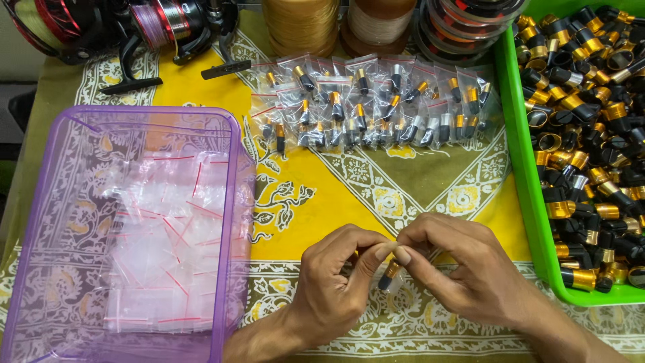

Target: The person picks up a fishing line guide from a green tray, places it inside a small plastic bag, and then puts the bag into a purple container.

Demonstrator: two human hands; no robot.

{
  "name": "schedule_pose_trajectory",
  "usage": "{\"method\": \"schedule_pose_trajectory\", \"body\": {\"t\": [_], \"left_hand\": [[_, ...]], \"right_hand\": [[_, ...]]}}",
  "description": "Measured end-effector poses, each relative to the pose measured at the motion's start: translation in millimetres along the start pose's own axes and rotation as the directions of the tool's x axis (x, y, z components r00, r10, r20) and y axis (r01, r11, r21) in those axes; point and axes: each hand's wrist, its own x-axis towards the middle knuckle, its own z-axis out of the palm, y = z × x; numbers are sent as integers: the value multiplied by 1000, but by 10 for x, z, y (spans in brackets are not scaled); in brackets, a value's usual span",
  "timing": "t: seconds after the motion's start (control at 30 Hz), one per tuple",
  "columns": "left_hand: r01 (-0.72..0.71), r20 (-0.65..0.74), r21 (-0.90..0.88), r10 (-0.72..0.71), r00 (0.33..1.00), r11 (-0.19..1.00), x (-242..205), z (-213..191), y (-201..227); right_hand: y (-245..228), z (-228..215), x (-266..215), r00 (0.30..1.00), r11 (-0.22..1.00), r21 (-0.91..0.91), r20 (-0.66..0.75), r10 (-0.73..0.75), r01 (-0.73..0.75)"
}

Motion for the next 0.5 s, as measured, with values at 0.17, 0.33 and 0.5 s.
{"method": "schedule_pose_trajectory", "body": {"t": [0.17,0.33,0.5], "left_hand": [[55,6,9,-55,998,998,-42,-1,-56],[82,5,5,-82,997,997,-77,-10,-75],[109,21,-32,-109,994,993,-92,-17,-78]], "right_hand": [[39,-15,-36,999,999,-41,36,16,-15],[46,-32,-57,998,996,-78,51,40,-36],[75,-25,-69,993,992,-100,71,91,-83]]}}
